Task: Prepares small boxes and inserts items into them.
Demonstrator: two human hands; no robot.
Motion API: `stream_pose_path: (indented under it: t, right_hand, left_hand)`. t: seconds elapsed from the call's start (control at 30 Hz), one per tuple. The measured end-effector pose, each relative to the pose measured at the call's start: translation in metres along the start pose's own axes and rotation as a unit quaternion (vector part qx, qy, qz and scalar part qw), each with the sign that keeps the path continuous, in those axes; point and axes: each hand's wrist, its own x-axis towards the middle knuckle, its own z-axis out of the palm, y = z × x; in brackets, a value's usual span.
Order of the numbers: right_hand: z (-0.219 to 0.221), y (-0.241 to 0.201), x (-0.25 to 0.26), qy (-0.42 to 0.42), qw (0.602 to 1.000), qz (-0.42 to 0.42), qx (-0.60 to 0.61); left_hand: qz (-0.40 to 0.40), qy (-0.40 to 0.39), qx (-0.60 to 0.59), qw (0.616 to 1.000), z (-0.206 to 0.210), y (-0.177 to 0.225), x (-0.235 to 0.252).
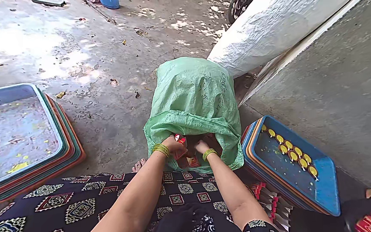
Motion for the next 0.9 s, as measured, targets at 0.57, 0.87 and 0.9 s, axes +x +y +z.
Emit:
stream_pose_path:
  t: [0.57, 0.87, 0.9]
  right_hand:
    - [-0.063, 0.007, -0.069, 0.034, 0.999, 0.019, 0.009]
    - [-0.075, 0.012, -0.171, 0.246, 0.923, -0.008, 0.295]
    - [-0.078, 0.012, -0.184, 0.251, 0.914, -0.011, 0.318]
  left_hand:
    - [0.109, 0.029, 0.062, 0.992, 0.021, 0.013, -0.006]
    - [0.402, -0.069, -0.143, 0.902, 0.089, 0.039, -0.063]
    - [0.429, -0.056, -0.157, 0.888, 0.097, 0.041, -0.071]
